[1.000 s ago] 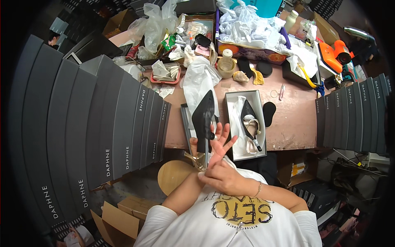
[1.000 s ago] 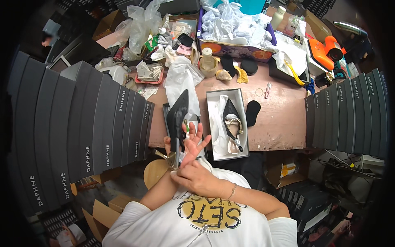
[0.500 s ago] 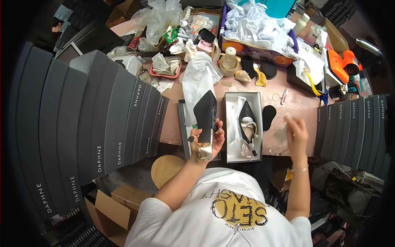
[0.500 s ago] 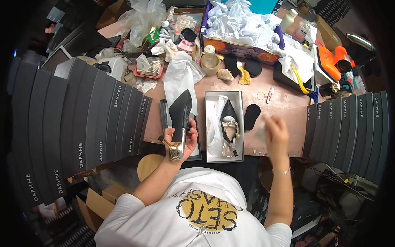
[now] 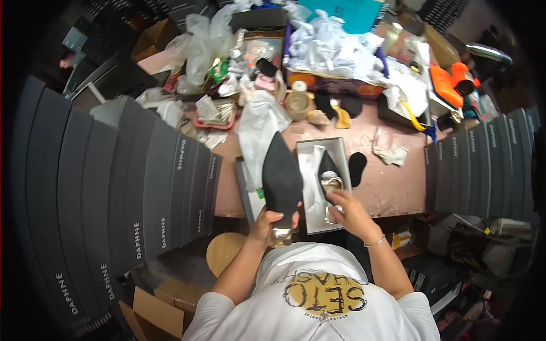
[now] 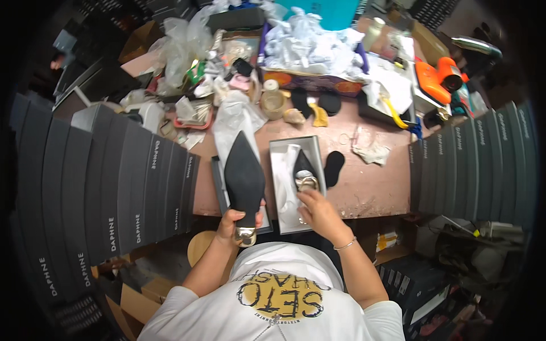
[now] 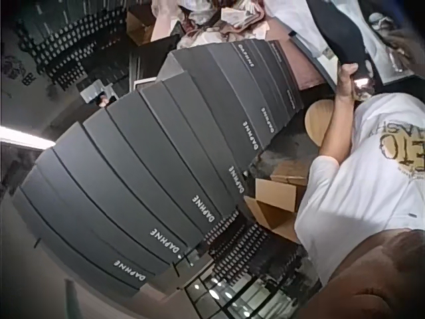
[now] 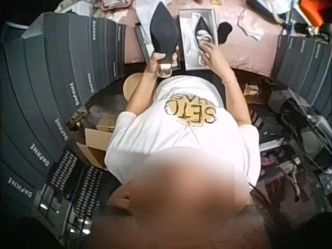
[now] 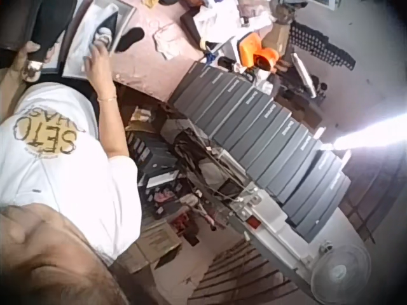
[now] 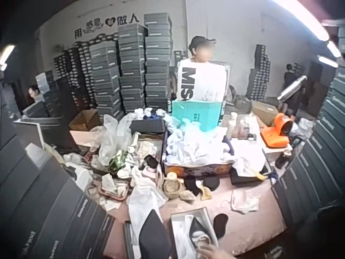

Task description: Cleaning and packing shoes into boxes in a shoe manufacturing facility.

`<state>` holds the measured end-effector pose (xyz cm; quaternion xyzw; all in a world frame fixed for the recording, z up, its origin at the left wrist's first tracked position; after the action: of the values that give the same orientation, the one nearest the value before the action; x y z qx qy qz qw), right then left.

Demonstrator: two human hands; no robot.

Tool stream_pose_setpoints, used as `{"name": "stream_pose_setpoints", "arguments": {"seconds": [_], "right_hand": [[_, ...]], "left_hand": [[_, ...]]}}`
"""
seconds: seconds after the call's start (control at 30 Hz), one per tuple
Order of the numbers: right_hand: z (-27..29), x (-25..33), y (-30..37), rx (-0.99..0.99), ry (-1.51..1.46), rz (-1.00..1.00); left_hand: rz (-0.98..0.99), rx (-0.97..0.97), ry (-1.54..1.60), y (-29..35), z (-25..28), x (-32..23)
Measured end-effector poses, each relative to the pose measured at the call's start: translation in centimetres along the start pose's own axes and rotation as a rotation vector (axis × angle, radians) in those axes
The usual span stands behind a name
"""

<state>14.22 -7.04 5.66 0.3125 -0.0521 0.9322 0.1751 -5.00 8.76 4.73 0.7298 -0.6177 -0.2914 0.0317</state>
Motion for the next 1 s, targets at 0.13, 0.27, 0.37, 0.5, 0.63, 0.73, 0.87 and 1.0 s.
{"name": "stream_pose_setpoints", "arguments": {"seconds": [0.13,0.27,0.37,0.5,0.63,0.73,0.87,1.0], "right_hand": [[0.0,-2.2,2.5,0.067,0.016,-0.13],[2.0,-6.9,2.2,-0.138,-0.117,-0.418],[1.4,-9.4,0.7,-0.201,-0.011,-0.544],[-3.9,-15.7,-3.4,-0.358,0.105,-0.577],[-7.9,-18.1,-5.0,-0.365,0.109,-0.605],[-4.0,-18.3,-8.6,-0.49,-0.016,-0.393],[1.7,-20.3,-18.3,-0.568,0.285,-0.22],[1.6,-25.6,-22.2,-0.291,0.461,-0.307]], "left_hand": [[-0.049,-0.011,-0.058,1.0,2.8,1.0],[-0.117,-0.043,-0.107,1.3,3.2,1.7],[-0.124,-0.167,-0.164,1.1,1.2,1.7],[0.023,-0.101,-0.198,-0.4,0.4,2.2],[0.039,-0.09,-0.213,-3.3,-1.0,2.9],[-0.048,-0.131,-0.143,-4.9,-1.3,3.3],[0.036,-0.109,-0.005,-7.0,-1.1,3.4],[0.075,-0.139,-0.008,-8.5,-2.7,3.0]]}}
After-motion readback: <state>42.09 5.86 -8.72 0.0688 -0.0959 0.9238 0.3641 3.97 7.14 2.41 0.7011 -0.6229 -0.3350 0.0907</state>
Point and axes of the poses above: each hand's wrist, its own y-axis away from the middle knuckle, its own z-axis out of the back of the hand, x = y × z, the point moved 1 cm from there along -y, towards the middle knuckle, and after that the axes turned 8 degrees about y, right-handed, at the moved point
